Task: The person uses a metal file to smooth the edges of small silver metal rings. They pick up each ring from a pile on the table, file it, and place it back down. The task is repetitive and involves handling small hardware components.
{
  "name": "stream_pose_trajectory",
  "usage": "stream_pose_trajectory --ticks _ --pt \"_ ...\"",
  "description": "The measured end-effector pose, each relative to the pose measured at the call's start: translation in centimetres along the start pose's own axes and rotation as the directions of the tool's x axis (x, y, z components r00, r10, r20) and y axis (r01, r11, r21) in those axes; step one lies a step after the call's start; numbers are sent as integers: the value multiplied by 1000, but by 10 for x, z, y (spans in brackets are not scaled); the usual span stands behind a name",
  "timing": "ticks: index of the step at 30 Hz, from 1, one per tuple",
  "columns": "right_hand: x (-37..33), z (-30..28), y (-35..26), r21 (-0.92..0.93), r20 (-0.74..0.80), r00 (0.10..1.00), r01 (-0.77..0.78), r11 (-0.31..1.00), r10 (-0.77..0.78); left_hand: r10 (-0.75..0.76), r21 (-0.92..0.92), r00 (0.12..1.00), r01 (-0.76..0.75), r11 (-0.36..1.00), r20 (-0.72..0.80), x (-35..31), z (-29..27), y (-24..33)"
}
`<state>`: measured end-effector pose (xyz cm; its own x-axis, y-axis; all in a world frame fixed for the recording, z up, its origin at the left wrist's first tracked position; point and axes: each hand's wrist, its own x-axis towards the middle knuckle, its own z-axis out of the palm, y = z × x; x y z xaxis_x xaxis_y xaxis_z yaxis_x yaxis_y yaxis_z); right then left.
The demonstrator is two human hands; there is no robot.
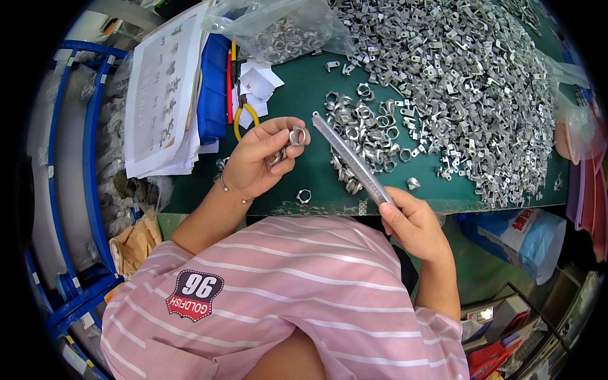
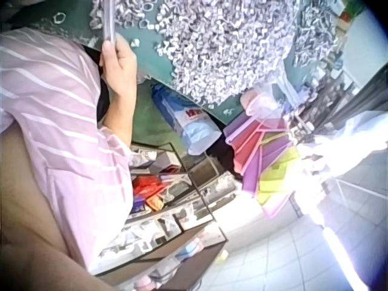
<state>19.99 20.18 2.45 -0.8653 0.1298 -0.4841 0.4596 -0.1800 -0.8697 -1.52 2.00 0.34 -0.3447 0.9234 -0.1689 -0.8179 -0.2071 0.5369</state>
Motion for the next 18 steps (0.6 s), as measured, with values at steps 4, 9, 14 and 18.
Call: stream_pose_trajectory --ticks 4,9,14,18 --pt "0 1 -2 -67 27 1000 2 998 0 22 4 996 -22 1000 -85 0 5 0" --pt "1 4 -3 -89 29 1000 6 996 -4 60 68 993 -53 996 -104 -2 3 -1" --pt "3 8 -2 -129 34 998 57 990 -53 106 311 968 -30 950 -228 -1 7 -4" --pt "4 9 -8 -146 63 998 18 989 -9 98 384 978 -21 923 -182 -2 9 -5"
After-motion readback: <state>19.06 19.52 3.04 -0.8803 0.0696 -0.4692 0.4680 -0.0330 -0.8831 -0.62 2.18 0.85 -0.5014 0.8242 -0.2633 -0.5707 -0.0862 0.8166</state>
